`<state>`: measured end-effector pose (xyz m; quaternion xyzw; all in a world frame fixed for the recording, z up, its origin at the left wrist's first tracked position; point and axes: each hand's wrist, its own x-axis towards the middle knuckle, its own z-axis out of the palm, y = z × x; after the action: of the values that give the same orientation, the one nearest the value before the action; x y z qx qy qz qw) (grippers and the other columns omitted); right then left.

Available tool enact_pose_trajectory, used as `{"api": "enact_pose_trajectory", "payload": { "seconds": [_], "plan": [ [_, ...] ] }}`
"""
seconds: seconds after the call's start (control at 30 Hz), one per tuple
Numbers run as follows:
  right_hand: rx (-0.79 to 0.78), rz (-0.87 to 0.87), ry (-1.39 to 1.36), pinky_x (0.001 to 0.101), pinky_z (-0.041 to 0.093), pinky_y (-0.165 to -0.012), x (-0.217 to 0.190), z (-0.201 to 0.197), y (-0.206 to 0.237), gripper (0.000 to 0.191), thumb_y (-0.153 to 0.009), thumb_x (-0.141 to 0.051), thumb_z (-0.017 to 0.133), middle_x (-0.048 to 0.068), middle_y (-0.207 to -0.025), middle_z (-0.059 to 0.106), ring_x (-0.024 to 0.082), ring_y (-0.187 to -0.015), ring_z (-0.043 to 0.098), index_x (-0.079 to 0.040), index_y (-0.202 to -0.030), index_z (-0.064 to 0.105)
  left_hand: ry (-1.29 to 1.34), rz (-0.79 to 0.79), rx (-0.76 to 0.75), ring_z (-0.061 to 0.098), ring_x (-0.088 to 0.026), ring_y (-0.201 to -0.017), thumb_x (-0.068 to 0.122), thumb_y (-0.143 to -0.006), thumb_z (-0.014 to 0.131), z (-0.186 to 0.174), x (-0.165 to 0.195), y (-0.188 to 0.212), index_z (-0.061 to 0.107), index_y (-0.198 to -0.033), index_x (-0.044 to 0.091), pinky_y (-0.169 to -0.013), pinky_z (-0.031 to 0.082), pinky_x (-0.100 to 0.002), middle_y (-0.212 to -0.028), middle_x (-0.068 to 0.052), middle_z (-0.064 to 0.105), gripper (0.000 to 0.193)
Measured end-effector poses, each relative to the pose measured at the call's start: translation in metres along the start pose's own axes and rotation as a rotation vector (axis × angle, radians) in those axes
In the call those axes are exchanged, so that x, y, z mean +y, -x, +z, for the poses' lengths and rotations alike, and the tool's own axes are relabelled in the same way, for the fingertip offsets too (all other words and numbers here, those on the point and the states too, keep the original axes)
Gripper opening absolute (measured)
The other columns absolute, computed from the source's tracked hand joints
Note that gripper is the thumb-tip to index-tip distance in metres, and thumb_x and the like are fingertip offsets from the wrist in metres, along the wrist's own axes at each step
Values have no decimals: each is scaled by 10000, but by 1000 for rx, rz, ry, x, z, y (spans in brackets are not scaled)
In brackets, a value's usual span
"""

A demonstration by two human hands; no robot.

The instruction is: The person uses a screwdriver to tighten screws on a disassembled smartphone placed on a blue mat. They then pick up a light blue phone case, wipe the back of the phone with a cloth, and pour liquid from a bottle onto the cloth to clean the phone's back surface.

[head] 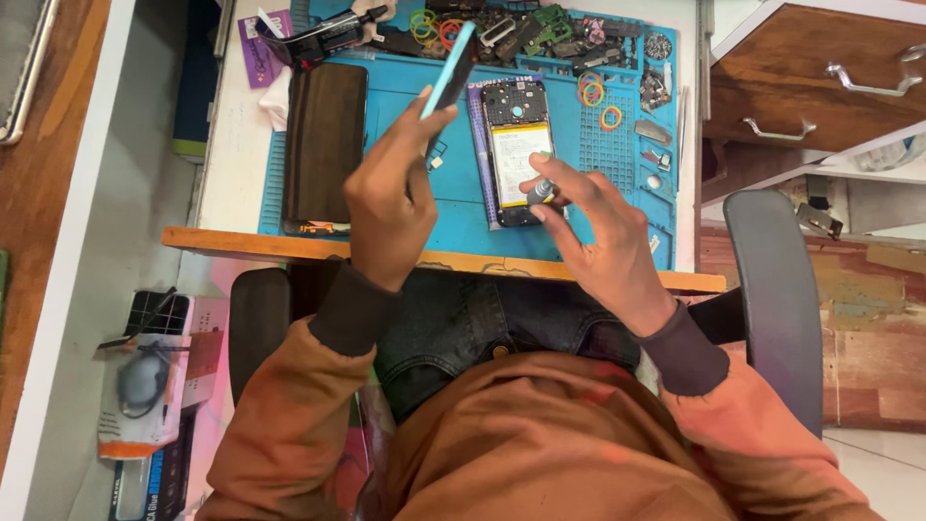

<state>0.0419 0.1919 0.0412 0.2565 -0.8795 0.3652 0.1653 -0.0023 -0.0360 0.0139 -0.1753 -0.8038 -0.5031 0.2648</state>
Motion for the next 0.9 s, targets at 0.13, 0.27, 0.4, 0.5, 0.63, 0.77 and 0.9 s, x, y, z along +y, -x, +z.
{"api": "enact_pose_trajectory", "payload": {
  "seconds": [0.13,0.27,0.4,0.5,0.63,0.77,0.9],
  "plan": [
    [57,49,154,310,548,-792,0,4,5,660,-967,-49,805,66,-1038,712,175,-865,613,-200,-1538,509,213,-77,56,654,-269,-1371,-66,-1090,591,-1,0,0,565,-1476,38,-1161,529,-335,-1473,-100,625,401],
    [147,168,18,264,504,-764,6,2,8,677,-1017,-86,789,47,-989,723,101,-818,559,-125,-1595,439,482,-178,104,550,-241,-1401,-13,-1037,597,2,-9,0,411,-1492,4,-1153,487,-337,-1529,-102,483,492],
    [266,321,-132,214,536,-764,14,-3,4,657,-1071,-145,762,15,-903,673,40,-817,538,-79,-1613,397,881,-472,106,631,-192,-1261,27,-1021,619,7,-20,-1,448,-1518,2,-1092,512,-316,-1405,-168,647,526],
    [186,361,3,236,467,-661,22,-12,-2,589,-1006,-126,768,34,-804,671,66,-709,513,-50,-1525,500,924,-543,109,653,-161,-1233,45,-1046,615,8,-24,-2,566,-1438,-45,-1081,516,-297,-1390,-179,662,405],
    [-25,413,168,272,453,-584,25,-19,-9,521,-919,-121,791,90,-687,628,118,-574,484,-59,-1407,620,634,-418,169,675,-174,-1189,39,-1069,617,8,-14,0,620,-1379,-47,-1047,531,-299,-1313,-167,713,321],
    [-35,268,298,339,456,-639,21,-22,-16,452,-960,-160,803,104,-712,627,156,-674,534,-64,-1376,655,222,-88,210,707,-215,-1239,-12,-1077,616,4,1,6,623,-1370,-29,-1066,583,-319,-1343,-171,706,294],
    [-36,504,10,264,537,-648,20,-24,-23,336,-1010,-240,716,17,-874,697,78,-743,663,-89,-1309,686,-39,377,8,671,-328,-1243,-132,-978,659,6,13,4,626,-1298,-17,-1092,563,-399,-1309,-195,670,342]
  ]
}}
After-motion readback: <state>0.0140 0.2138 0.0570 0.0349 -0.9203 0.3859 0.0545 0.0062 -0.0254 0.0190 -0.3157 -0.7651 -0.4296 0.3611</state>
